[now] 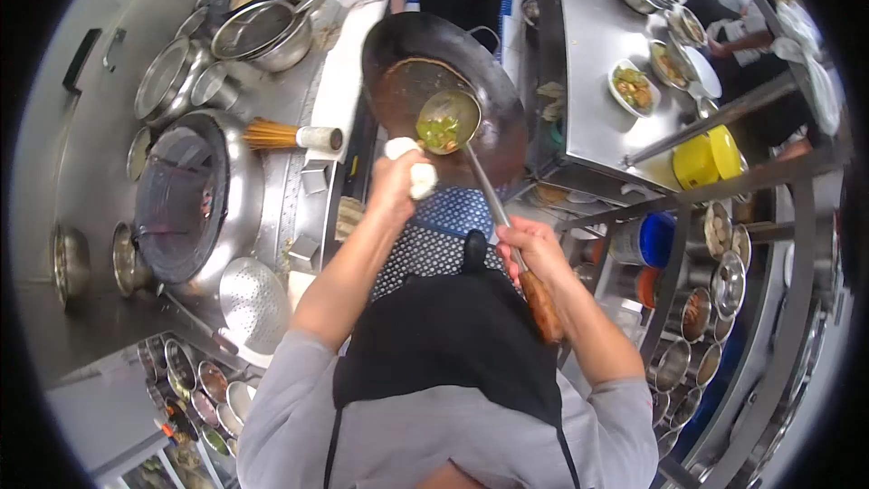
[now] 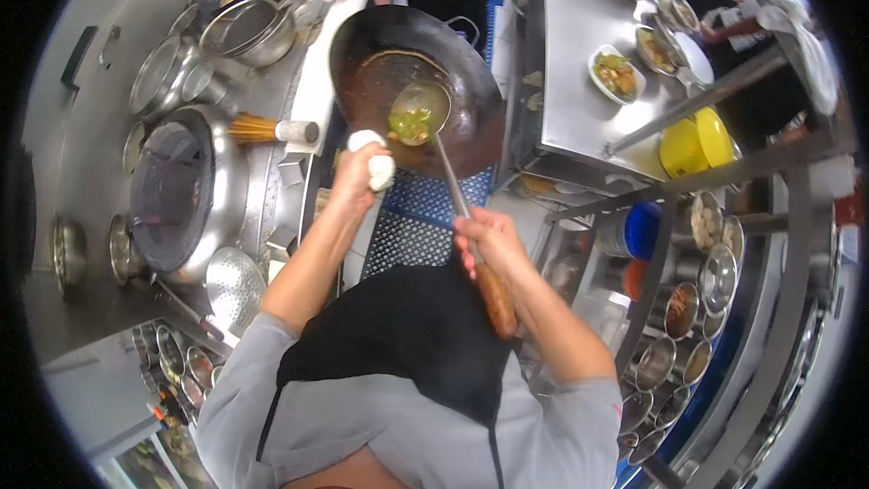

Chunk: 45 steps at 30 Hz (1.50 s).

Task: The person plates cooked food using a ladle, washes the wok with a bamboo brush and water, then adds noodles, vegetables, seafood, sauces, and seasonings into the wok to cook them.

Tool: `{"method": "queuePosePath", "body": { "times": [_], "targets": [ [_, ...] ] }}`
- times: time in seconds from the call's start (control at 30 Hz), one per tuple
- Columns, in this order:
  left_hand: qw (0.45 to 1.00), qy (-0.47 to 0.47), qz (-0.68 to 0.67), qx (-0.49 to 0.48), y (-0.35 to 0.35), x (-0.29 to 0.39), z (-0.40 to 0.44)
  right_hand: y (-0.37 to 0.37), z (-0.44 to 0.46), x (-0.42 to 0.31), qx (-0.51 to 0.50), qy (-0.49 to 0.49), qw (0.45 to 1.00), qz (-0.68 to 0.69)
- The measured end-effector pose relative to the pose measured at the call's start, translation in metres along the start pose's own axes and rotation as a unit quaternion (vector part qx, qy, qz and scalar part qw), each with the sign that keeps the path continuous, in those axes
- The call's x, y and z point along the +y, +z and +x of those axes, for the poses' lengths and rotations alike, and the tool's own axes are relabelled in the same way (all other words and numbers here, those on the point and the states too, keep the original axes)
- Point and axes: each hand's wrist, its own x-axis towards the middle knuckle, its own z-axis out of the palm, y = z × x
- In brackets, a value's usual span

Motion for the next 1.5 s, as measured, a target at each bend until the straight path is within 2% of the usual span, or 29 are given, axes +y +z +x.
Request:
{"method": "queuePosePath", "body": {
  "times": [0.07,0.17,0.2,0.23,0.3,0.4,0.47,0.5,0.57,0.63,0.7,0.73,0.77,0.8,0.83,0.87,0.9,0.97,1.03,1.07,1.17,1.2,1.23,1.3,1.33,1.43,1.47,1.5],
  "targets": [
    [0.999,0.02,0.019,0.02,0.0,-0.01,-0.003,0.009,-0.005,0.002,-0.097,0.048,0.981,0.163],
    [0.999,-0.037,0.002,0.022,-0.019,0.002,-0.011,-0.018,-0.01,-0.011,-0.195,0.058,0.941,0.271],
    [0.998,-0.057,-0.008,0.012,-0.025,0.006,-0.013,-0.015,-0.007,-0.011,-0.195,0.043,0.951,0.237],
    [0.997,-0.078,-0.019,0.002,-0.032,0.009,-0.016,-0.007,-0.004,-0.004,-0.141,0.014,0.984,0.104],
    [0.992,-0.117,-0.043,-0.02,-0.046,0.015,-0.025,0.006,-0.003,0.004,-0.123,0.039,0.99,0.054],
    [0.98,-0.165,-0.104,-0.044,-0.064,0.026,-0.035,-0.017,-0.016,-0.009,-0.182,0.08,0.966,0.163],
    [0.973,-0.172,-0.126,-0.092,-0.078,0.029,-0.039,-0.022,-0.033,-0.011,-0.176,0.079,0.966,0.173],
    [0.972,-0.164,-0.124,-0.115,-0.077,0.037,-0.046,-0.022,-0.041,-0.014,-0.172,0.074,0.966,0.178],
    [0.973,-0.143,-0.157,-0.086,-0.077,0.043,-0.055,-0.022,-0.055,-0.022,-0.169,0.043,0.968,0.181],
    [0.966,-0.129,-0.182,-0.13,-0.094,0.05,-0.056,-0.026,-0.07,-0.031,-0.163,-0.006,0.97,0.182],
    [0.944,-0.114,-0.241,-0.194,-0.11,0.062,-0.061,-0.032,-0.087,-0.047,-0.125,-0.068,0.975,0.172],
    [0.953,-0.112,-0.245,-0.14,-0.096,0.082,-0.08,-0.038,-0.094,-0.055,-0.098,-0.104,0.977,0.161],
    [0.965,-0.062,-0.22,-0.129,-0.116,0.081,-0.075,-0.045,-0.1,-0.063,-0.075,-0.138,0.976,0.149],
    [0.966,-0.073,-0.223,-0.107,-0.139,0.083,-0.077,-0.051,-0.105,-0.071,-0.017,-0.175,0.979,0.108],
    [0.969,-0.045,-0.207,-0.128,-0.144,0.093,-0.09,-0.055,-0.107,-0.08,0.035,-0.206,0.976,0.066],
    [0.973,-0.03,-0.212,-0.091,-0.16,0.095,-0.094,-0.055,-0.108,-0.09,0.124,-0.232,0.965,0.007],
    [0.975,-0.014,-0.217,-0.049,-0.178,0.096,-0.096,-0.056,-0.106,-0.099,0.21,-0.237,0.947,-0.054],
    [0.969,-0.021,-0.244,-0.034,-0.201,0.11,-0.112,-0.088,-0.076,-0.098,0.289,-0.286,0.9,-0.155],
    [0.969,0.032,-0.242,-0.022,-0.226,0.118,-0.125,-0.115,-0.049,-0.1,0.369,-0.301,0.839,-0.264],
    [0.973,0.062,-0.223,0.018,-0.238,0.121,-0.131,-0.138,-0.036,-0.101,0.412,-0.272,0.795,-0.353],
    [0.96,0.111,-0.253,0.052,-0.262,0.13,-0.144,-0.164,-0.012,-0.096,0.469,-0.231,0.788,-0.325],
    [0.958,0.119,-0.244,0.088,-0.277,0.13,-0.145,-0.19,0.007,-0.082,0.481,-0.271,0.734,-0.396],
    [0.954,0.153,-0.242,0.092,-0.286,0.13,-0.148,-0.176,-0.003,-0.087,0.475,-0.26,0.754,-0.372],
    [0.943,0.148,-0.283,0.098,-0.303,0.133,-0.154,-0.15,-0.022,-0.098,0.463,-0.235,0.791,-0.322],
    [0.945,0.169,-0.265,0.09,-0.326,0.13,-0.153,-0.204,0.015,-0.07,0.5,-0.345,0.671,-0.425],
    [0.935,0.194,-0.288,0.074,-0.381,0.119,-0.151,-0.16,-0.012,-0.092,0.484,-0.236,0.779,-0.323],
    [0.931,0.193,-0.303,0.065,-0.391,0.118,-0.153,-0.159,-0.014,-0.094,0.48,-0.226,0.781,-0.331],
    [0.927,0.196,-0.305,0.093,-0.397,0.117,-0.155,-0.164,-0.009,-0.089,0.508,-0.257,0.73,-0.379]
  ]
}}
